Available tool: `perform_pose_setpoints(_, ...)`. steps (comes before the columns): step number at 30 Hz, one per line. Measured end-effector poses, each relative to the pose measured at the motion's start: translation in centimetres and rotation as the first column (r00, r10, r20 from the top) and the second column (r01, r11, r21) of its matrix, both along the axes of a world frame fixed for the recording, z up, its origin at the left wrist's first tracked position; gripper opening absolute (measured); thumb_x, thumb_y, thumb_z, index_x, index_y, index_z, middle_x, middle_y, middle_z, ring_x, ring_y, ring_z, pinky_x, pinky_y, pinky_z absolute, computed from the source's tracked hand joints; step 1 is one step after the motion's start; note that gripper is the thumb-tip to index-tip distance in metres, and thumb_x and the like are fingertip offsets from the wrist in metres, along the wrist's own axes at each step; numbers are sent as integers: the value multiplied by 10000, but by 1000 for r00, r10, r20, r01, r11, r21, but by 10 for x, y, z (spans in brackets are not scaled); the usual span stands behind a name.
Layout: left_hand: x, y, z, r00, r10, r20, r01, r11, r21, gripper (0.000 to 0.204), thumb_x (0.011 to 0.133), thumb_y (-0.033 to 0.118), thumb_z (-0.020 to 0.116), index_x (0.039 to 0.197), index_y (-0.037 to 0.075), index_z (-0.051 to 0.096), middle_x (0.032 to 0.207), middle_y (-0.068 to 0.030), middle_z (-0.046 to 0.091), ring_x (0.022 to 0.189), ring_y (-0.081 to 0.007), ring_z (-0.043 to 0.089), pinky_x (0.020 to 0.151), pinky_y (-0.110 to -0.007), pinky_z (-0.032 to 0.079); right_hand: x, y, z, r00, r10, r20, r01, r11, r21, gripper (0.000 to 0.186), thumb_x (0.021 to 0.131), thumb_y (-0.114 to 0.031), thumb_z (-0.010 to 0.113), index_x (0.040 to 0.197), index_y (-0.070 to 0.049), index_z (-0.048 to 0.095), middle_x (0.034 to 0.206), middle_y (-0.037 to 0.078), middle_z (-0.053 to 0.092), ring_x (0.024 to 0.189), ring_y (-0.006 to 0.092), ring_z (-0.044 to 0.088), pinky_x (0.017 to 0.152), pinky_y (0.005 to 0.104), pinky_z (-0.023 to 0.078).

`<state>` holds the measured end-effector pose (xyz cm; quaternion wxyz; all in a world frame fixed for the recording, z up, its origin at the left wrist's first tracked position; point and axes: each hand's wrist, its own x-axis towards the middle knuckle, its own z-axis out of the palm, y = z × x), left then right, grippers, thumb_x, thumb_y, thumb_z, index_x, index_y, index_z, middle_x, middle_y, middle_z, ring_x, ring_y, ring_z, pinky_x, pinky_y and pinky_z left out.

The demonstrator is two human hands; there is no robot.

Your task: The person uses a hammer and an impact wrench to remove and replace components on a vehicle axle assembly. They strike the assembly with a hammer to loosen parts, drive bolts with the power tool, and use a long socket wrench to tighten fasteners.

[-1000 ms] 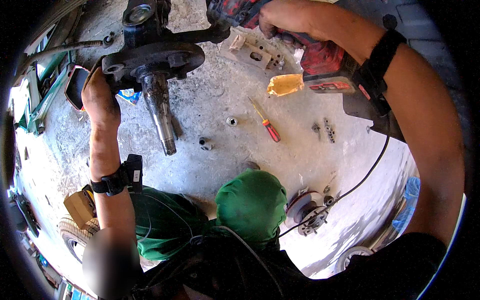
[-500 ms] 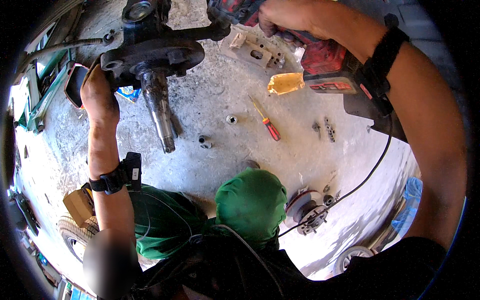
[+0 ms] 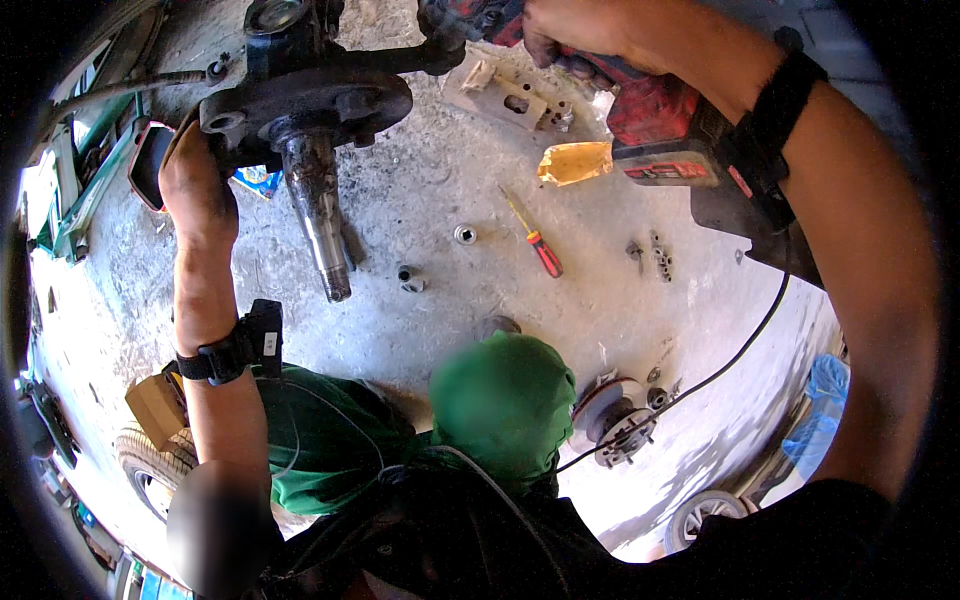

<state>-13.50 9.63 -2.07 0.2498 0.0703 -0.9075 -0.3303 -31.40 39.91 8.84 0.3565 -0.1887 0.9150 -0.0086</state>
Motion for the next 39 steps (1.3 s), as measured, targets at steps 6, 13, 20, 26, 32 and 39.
perform_pose_setpoints(6,-1,4,0,1000,16,-24,-4,905,425,234,738,-64,560,955,3,615,886,-155,644,816,-308,626,707,-319,488,-1,-2,3,1000,-15,4,15,1000,7,167,690,-148,665,801,-24,646,655,78,608,554,187,562,522,344,458)
perform_pose_setpoints(13,-1,5,1,999,9,-42,9,903,430,244,730,-69,560,958,-1,614,889,-155,645,817,-306,628,703,-315,488,0,-2,7,1000,-24,9,24,1000,9,173,691,-149,664,806,-21,644,656,78,606,550,187,560,518,345,457)
perform_pose_setpoints(20,0,-7,1,997,-47,-63,47,999,1,201,722,-64,562,909,-1,602,857,-166,631,793,-325,616,683,-343,480,1,-1,9,999,-38,13,37,999,14,179,692,-151,662,811,-19,641,658,79,604,547,188,557,515,346,456)
perform_pose_setpoints(26,-1,-1,0,1000,10,7,-10,998,67,215,731,-66,559,928,8,607,868,-157,634,804,-320,617,691,-342,480,2,-4,10,999,-46,16,45,999,15,184,693,-153,661,815,-17,640,659,79,602,544,188,555,512,346,456)
perform_pose_setpoints(32,-3,-4,-1,998,-68,-19,66,993,-93,240,738,-62,566,962,11,611,901,-141,645,807,-287,628,699,-318,485,3,-3,12,998,-55,18,55,998,15,189,694,-154,660,820,-15,638,660,80,601,541,188,552,509,347,455)
perform_pose_setpoints(39,-2,-11,-6,990,-136,-27,134,990,-39,268,733,-63,568,987,11,612,904,-133,649,815,-266,636,703,-306,488,3,-4,12,998,-57,24,57,998,14,195,695,-156,659,825,-12,635,662,80,599,538,188,550,505,348,455)
